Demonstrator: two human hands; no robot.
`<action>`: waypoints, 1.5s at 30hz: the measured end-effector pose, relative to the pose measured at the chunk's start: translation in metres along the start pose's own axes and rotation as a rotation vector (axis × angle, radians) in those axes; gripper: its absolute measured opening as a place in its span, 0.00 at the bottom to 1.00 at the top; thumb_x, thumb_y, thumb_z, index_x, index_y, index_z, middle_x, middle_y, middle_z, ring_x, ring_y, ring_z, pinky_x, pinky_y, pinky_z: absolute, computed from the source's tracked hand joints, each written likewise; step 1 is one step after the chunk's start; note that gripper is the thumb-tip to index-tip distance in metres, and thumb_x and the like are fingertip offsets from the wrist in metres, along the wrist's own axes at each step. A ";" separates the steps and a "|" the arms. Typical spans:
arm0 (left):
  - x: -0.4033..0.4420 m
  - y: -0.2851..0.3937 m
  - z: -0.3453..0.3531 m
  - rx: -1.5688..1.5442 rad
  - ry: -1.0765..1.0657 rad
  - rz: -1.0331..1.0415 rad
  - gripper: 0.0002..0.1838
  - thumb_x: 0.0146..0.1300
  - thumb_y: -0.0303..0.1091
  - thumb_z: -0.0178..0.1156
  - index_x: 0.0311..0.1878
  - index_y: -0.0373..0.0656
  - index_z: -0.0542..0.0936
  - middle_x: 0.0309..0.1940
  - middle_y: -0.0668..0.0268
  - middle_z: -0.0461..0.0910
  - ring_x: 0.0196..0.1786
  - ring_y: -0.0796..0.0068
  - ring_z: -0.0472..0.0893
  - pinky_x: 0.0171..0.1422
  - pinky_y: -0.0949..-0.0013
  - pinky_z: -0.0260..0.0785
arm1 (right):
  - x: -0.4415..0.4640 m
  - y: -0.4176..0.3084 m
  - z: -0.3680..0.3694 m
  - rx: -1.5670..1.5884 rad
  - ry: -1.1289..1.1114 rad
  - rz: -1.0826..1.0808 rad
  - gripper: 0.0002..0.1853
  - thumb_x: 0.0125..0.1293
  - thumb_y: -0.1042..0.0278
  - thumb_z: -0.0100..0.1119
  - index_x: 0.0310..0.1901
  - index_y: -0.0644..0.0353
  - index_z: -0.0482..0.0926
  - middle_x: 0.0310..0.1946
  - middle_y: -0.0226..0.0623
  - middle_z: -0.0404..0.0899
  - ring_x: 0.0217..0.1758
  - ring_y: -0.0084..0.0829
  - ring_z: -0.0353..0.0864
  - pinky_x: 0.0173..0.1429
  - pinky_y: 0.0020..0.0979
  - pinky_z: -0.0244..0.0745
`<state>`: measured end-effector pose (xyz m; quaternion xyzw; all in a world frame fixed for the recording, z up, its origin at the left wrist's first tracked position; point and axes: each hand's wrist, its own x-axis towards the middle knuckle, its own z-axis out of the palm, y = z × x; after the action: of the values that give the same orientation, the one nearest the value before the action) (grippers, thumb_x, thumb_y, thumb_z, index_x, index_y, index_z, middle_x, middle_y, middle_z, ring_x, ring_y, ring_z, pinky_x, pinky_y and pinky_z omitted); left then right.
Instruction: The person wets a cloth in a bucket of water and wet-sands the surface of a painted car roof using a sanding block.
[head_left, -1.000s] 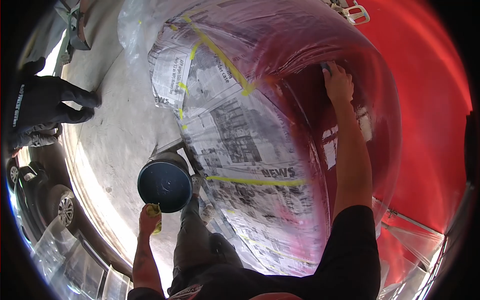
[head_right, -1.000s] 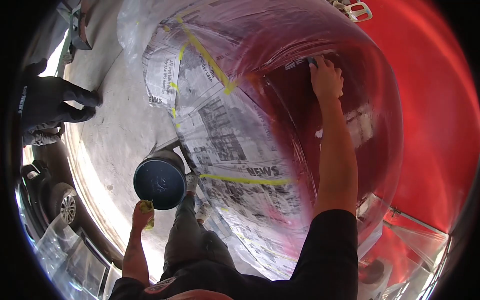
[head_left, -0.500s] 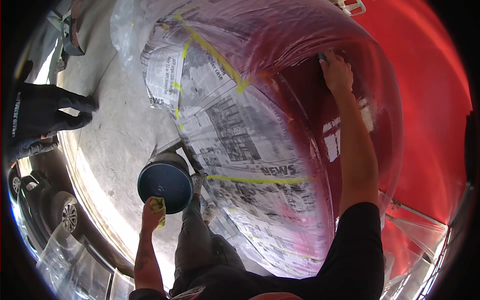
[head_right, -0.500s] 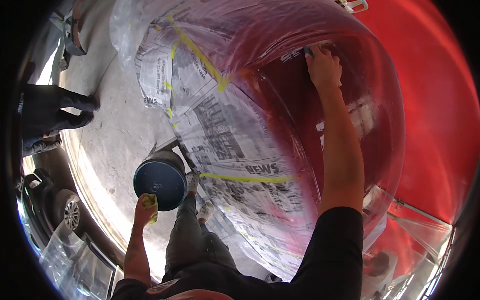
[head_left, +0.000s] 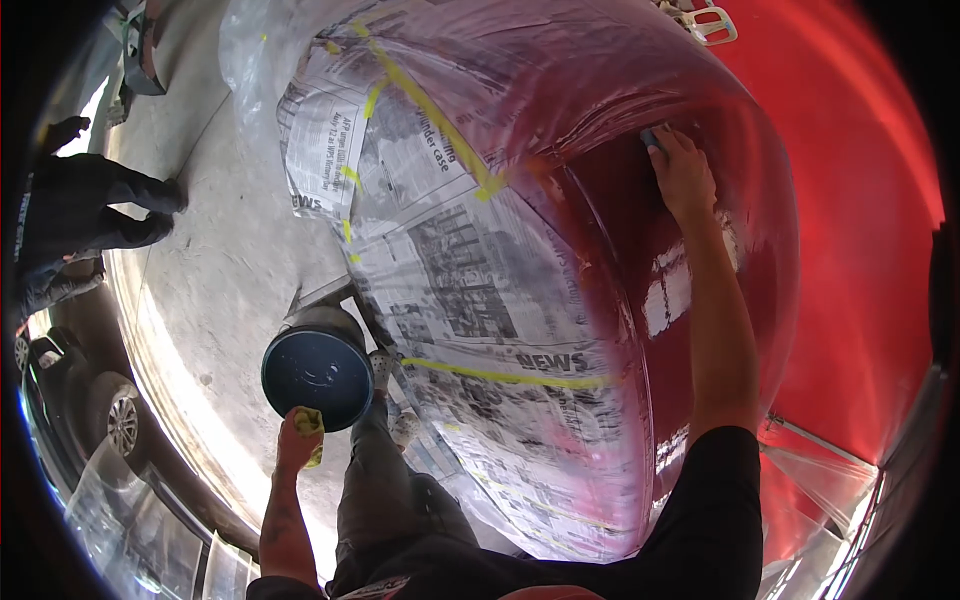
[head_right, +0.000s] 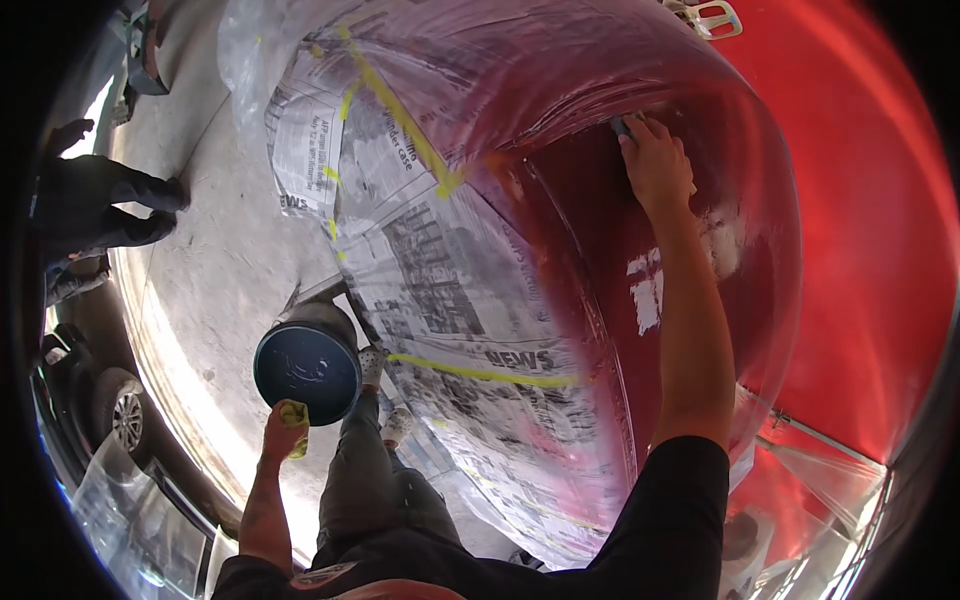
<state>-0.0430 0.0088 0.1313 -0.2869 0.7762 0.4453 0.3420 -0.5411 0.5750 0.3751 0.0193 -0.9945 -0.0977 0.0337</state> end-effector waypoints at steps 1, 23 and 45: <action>-0.001 0.002 -0.001 0.046 0.000 -0.018 0.40 0.49 0.32 0.75 0.67 0.43 0.69 0.57 0.53 0.77 0.61 0.54 0.78 0.66 0.56 0.72 | -0.002 0.000 -0.002 0.021 -0.009 -0.033 0.19 0.72 0.52 0.55 0.63 0.38 0.76 0.63 0.33 0.77 0.59 0.52 0.79 0.61 0.52 0.76; 0.002 0.006 -0.001 0.037 0.012 -0.018 0.41 0.49 0.31 0.75 0.68 0.43 0.69 0.57 0.54 0.78 0.62 0.56 0.79 0.67 0.57 0.72 | 0.011 -0.007 -0.009 -0.060 -0.019 0.001 0.18 0.70 0.51 0.57 0.60 0.39 0.79 0.59 0.33 0.80 0.60 0.49 0.77 0.61 0.50 0.77; 0.018 -0.010 0.012 -0.019 0.013 0.008 0.41 0.47 0.31 0.76 0.67 0.45 0.70 0.57 0.53 0.77 0.61 0.53 0.79 0.66 0.55 0.73 | 0.016 -0.022 -0.019 0.029 -0.079 0.094 0.20 0.65 0.52 0.63 0.58 0.39 0.82 0.60 0.33 0.79 0.60 0.44 0.78 0.62 0.47 0.76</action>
<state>-0.0432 0.0128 0.1073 -0.2898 0.7752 0.4522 0.3325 -0.5550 0.5494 0.3908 -0.0308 -0.9961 -0.0825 -0.0011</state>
